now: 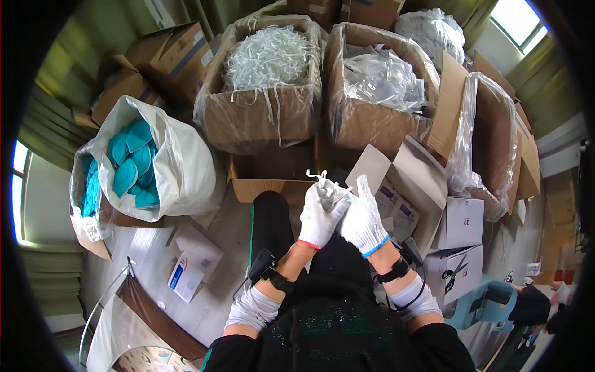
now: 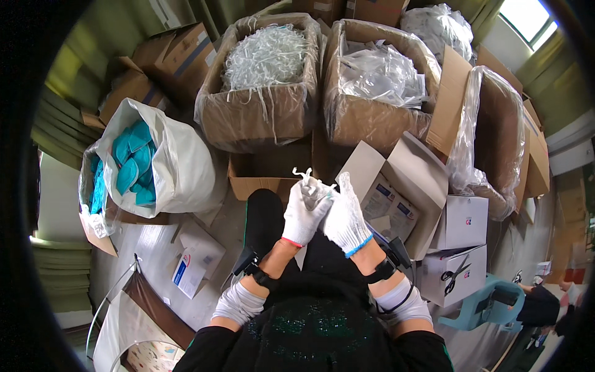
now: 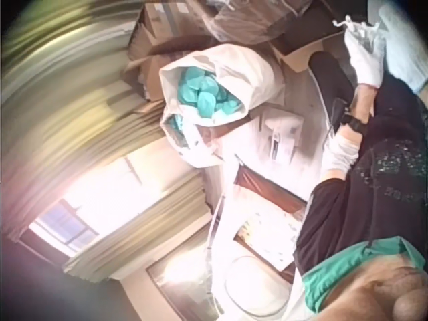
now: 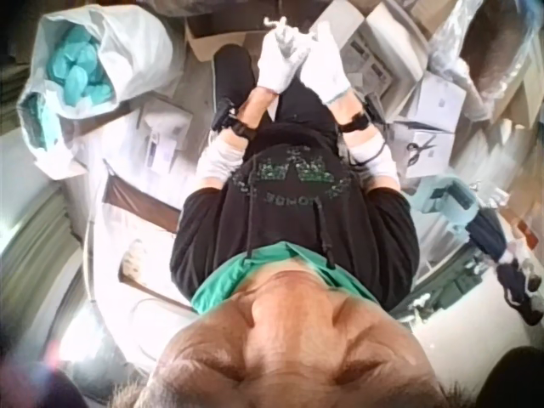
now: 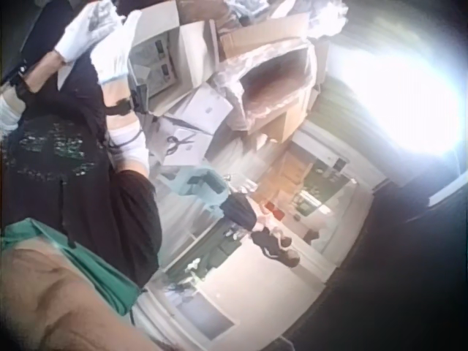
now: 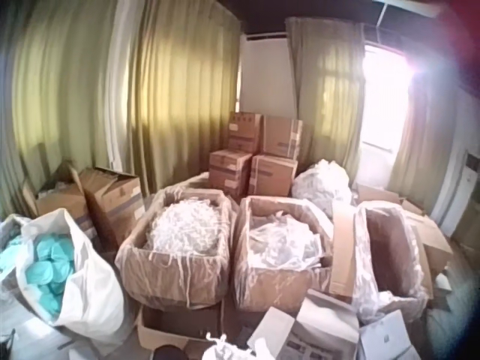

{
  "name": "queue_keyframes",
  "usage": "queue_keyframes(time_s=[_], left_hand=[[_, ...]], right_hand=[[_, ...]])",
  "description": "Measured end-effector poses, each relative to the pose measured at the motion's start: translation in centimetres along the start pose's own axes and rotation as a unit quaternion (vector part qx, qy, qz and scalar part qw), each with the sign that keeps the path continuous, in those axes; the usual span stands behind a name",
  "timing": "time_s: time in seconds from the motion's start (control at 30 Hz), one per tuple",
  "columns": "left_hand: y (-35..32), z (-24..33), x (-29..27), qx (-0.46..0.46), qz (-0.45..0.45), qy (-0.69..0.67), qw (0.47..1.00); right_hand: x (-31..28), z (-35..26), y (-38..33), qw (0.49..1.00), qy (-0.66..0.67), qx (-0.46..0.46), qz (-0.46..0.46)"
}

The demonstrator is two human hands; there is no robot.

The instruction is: The recorder is packing medical masks and components into cardboard boxes.

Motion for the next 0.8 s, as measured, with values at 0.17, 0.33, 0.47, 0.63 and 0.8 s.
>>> queue_keyframes(time_s=[0.17,0.33,0.47,0.63,0.8], left_hand=[[0.8,0.3,-1.2,-0.001,0.033,0.089,0.995],[1.7,-5.2,-1.9,-0.034,0.089,-0.066,0.993],[3.5,-5.6,-2.8,-0.205,0.138,-0.446,0.86],[5.4,-3.7,-6.0,-0.229,0.1,-0.335,0.909],[5.2,-10.1,-7.3,-0.37,0.053,-0.231,0.898]], right_hand=[[-0.2,0.4,-0.1,0.998,0.001,-0.012,-0.058],[0.0,2.6,0.8,0.961,-0.261,-0.075,-0.055],[0.7,3.6,-0.7,0.949,-0.297,-0.107,-0.004],[-2.6,2.1,-2.7,0.943,-0.31,-0.112,0.041],[-11.9,2.9,-4.9,0.961,-0.245,-0.014,0.128]])
Point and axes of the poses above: each hand's wrist, its own y-axis towards the middle knuckle, its own x-axis out of the palm, z = x × y, the point moved 4 cm from there along y, towards the middle knuckle, and after that the axes turned 4 degrees about x, right-handed, at the moved point
